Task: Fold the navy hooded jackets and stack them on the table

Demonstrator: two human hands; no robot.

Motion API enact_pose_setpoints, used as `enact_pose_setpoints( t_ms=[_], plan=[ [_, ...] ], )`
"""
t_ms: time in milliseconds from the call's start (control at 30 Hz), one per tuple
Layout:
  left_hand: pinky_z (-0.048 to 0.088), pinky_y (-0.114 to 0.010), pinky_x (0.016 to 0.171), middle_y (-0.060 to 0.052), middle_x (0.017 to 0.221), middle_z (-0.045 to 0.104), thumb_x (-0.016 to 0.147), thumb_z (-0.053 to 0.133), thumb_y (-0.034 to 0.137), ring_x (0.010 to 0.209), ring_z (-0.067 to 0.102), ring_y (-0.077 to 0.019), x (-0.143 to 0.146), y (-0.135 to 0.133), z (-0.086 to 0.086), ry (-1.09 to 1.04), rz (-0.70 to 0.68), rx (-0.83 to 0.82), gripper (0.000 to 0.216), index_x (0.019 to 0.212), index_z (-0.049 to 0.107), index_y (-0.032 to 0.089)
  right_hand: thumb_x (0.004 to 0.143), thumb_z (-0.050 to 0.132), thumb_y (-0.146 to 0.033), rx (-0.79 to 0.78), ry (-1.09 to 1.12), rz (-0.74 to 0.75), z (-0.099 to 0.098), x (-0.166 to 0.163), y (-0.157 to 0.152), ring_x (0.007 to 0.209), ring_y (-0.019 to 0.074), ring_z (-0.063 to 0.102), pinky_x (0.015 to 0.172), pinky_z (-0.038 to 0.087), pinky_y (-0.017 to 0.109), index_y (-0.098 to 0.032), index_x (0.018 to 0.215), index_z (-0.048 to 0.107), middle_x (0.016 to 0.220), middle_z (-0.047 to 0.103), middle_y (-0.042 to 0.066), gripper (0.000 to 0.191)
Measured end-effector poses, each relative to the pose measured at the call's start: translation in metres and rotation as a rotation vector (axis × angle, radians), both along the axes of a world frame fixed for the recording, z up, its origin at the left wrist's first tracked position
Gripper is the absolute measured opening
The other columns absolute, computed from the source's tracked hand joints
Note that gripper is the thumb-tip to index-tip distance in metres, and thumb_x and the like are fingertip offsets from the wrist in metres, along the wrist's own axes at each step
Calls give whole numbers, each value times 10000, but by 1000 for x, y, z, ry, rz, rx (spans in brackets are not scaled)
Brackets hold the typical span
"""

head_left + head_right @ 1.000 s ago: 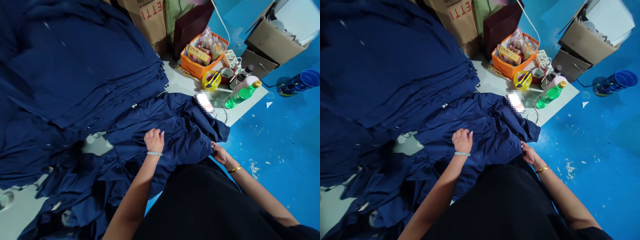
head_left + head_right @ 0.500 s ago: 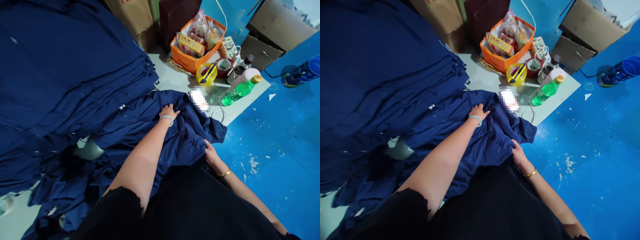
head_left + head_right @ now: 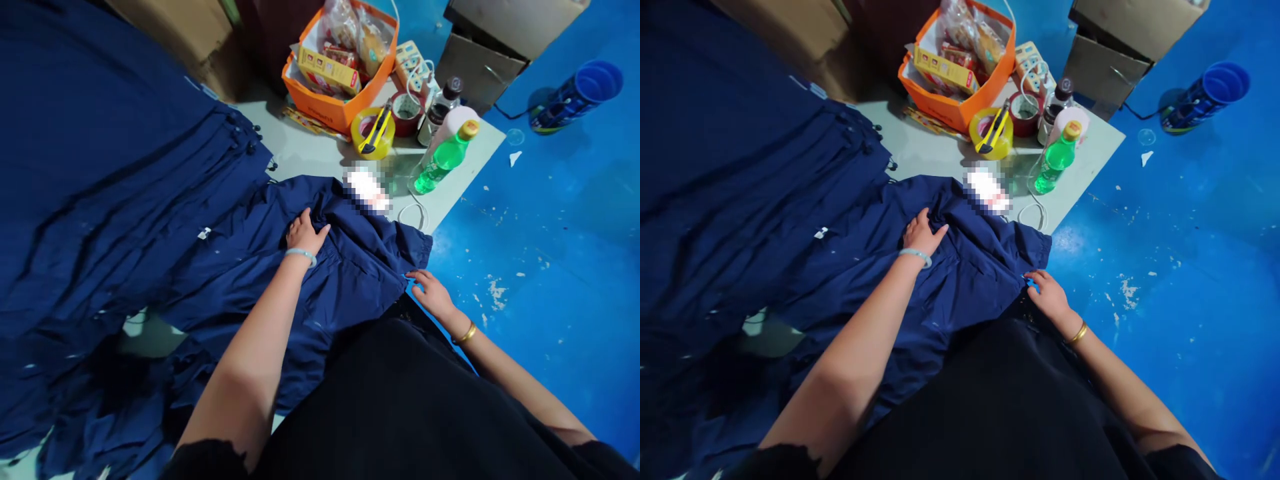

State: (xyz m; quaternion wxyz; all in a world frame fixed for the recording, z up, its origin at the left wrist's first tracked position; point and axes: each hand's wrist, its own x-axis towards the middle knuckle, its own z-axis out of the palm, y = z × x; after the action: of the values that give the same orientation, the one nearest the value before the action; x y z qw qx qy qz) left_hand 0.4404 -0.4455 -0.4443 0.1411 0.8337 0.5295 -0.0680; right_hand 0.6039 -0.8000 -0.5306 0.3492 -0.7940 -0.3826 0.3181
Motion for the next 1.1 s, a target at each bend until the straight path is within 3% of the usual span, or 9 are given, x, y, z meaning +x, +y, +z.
enact_pose_setpoints(
  t_ms=[133,200,300,467,600,800,933,1000,1100],
  plan=[
    [59,-555,1329,-177,1767,192,1035,447,533,1646,127,-337,-21,-69,4,-31,-271,72,816,1710,183,157,855,655,-565,-1,90,-405,-18,17,10,1093,311,668,1026,534,495,-228,1016,680,1095,724,138,374],
    [-3,-594,1321,-147,1787,117,1022,472,555,1653,60,-360,-32,-106,-7,-4,-388,9,801,1708,240,213,738,757,-655,18,242,-628,-25,27,19,1148,317,664,1015,546,496,-220,1143,639,1184,713,153,606],
    [-30,-639,1310,-114,1783,159,996,536,564,1649,77,-382,-43,-142,-36,35,-449,-99,752,1674,358,292,625,859,-619,65,638,-708,-23,39,32,1083,282,717,924,595,442,-244,1255,618,1179,746,107,771],
    [-34,-654,1311,-79,1785,154,983,571,572,1652,59,-367,-53,-149,-63,11,-465,-91,732,1654,389,344,576,951,-413,248,868,-667,22,57,40,828,245,743,797,628,396,-218,1018,735,943,796,57,529],
    [-20,-647,1317,-76,1787,137,988,570,563,1654,48,-356,-57,-154,-59,-2,-472,-104,734,1660,373,344,793,808,-385,654,759,-632,82,84,47,1100,250,732,958,612,442,-304,1166,716,1163,780,22,392],
    [34,-655,1320,-100,1713,366,1017,543,485,1642,165,-340,-52,-146,-43,-189,-395,-261,602,1589,510,300,897,714,-400,907,602,-408,172,84,86,1340,281,624,1069,549,555,-357,1362,628,1324,706,25,475],
    [284,-513,1314,-120,1601,540,1069,320,594,1524,455,-267,-85,-129,-17,-750,59,-400,649,1566,531,233,848,805,-474,804,644,-117,204,15,116,1221,278,678,1043,575,494,-332,1301,680,1269,719,37,491],
    [441,-520,1219,-144,1569,570,1034,135,725,1433,564,-276,-124,-124,0,-946,285,-424,830,1610,452,218,864,807,-489,683,628,176,208,-33,128,1159,246,691,1051,571,445,-309,1262,713,1238,729,33,447],
    [523,-589,1110,-140,1474,653,895,-31,886,1348,632,-325,-197,-125,21,-1011,505,-501,1072,1609,444,242,922,761,-493,571,548,840,197,-100,142,1150,209,688,1139,499,431,-291,1353,698,1233,744,41,480]
  ],
)
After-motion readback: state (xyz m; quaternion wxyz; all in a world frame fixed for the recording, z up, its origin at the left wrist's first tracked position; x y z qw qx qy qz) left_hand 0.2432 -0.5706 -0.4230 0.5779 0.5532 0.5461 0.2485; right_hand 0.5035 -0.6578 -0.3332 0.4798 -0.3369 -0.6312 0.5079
